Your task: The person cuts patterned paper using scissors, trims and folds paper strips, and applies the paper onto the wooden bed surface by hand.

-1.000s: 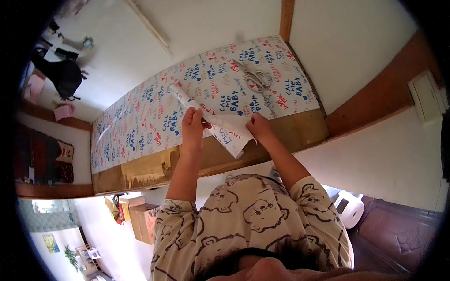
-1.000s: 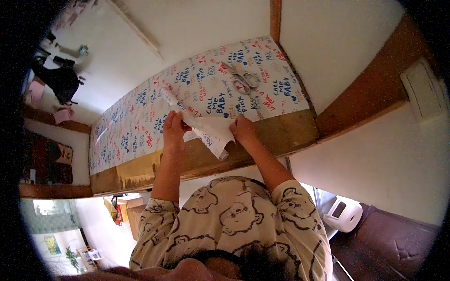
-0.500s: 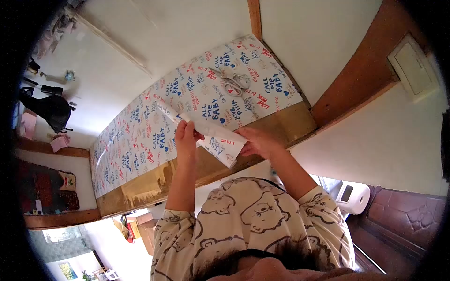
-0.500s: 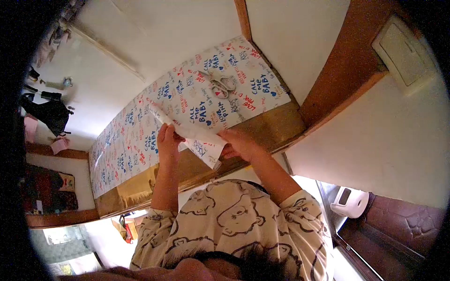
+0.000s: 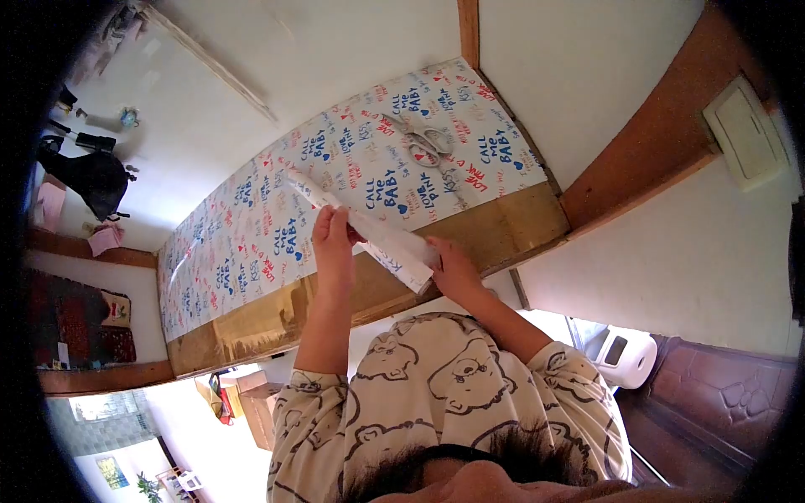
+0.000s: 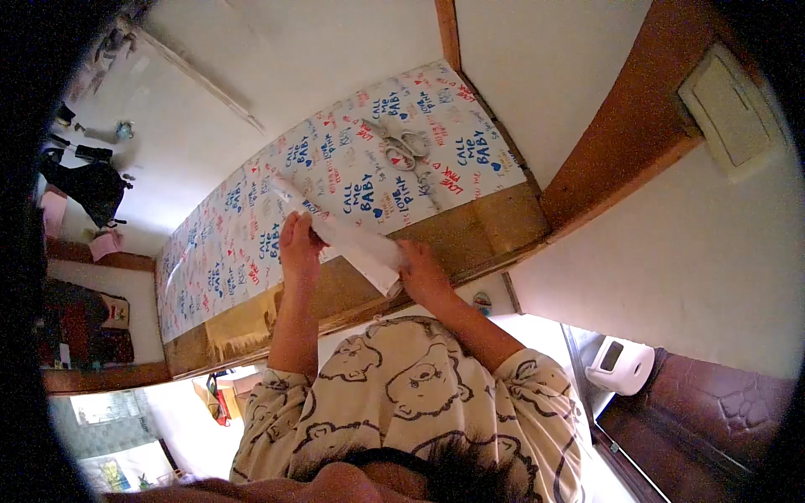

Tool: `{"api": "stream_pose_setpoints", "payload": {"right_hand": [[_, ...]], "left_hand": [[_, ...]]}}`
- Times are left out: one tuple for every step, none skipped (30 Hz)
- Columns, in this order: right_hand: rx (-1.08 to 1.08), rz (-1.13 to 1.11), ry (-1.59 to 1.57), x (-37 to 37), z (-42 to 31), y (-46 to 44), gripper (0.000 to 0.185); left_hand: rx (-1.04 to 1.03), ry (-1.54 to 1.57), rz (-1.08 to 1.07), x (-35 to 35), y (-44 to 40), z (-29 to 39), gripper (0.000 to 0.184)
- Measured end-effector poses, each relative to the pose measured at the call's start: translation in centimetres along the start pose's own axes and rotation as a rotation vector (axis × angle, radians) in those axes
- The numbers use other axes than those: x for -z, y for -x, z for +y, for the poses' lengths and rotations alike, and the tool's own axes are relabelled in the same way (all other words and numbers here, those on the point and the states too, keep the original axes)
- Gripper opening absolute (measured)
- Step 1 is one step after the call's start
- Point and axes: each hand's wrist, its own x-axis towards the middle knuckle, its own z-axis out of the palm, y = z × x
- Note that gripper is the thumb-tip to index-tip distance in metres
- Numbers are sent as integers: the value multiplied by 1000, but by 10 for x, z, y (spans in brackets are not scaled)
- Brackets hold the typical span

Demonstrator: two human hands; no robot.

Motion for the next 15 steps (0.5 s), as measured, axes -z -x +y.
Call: {"api": "stream_pose_setpoints", "payload": {"right_hand": [[1, -2, -2, 4, -6, 3, 47], [108, 78, 92, 9, -13, 6, 50], [213, 158, 187, 13, -18, 9, 53], [206, 162, 189, 14, -16, 12, 53], [105, -74, -113, 15, -13, 15, 53], [3, -305, -415, 15, -8, 16, 53], [-4, -295, -414, 6, 9, 11, 53], [-28, -226, -634, -10, 35, -1, 48], [-50, -155, -854, -15, 52, -12, 43], [-156, -84, -723, 9, 36, -18, 39], [-254, -13, -590, 36, 19, -29, 36], [-193, 109, -371, 37, 31, -45, 32], [-134, 227, -153, 40, 36, -57, 29], [-131, 231, -154, 44, 41, -65, 29], [-127, 206, 161, 54, 36, -72, 35]], "left_hand": [[22, -36, -23, 0, -2, -2, 13], [44, -72, -49, -1, -3, -3, 13], [31, -58, -61, -2, -4, -3, 12], [34, -59, -67, -4, -3, -3, 12], [41, -36, -26, -7, -2, -2, 11], [48, -13, 13, -10, -2, -1, 10], [53, -12, 1, -13, 0, 0, 10], [47, 14, 21, -15, 3, 1, 9], [42, 39, 45, -15, 7, 2, 9], [47, 39, 40, -14, 12, 4, 9], [27, 71, 54, -13, 15, 5, 9], [4, 104, 68, -12, 16, 7, 9], [0, 164, 89, -6, 12, 0, 10], [-3, 164, 86, 0, 11, -4, 10], [-7, 155, 84, 3, 13, -3, 10]]}}
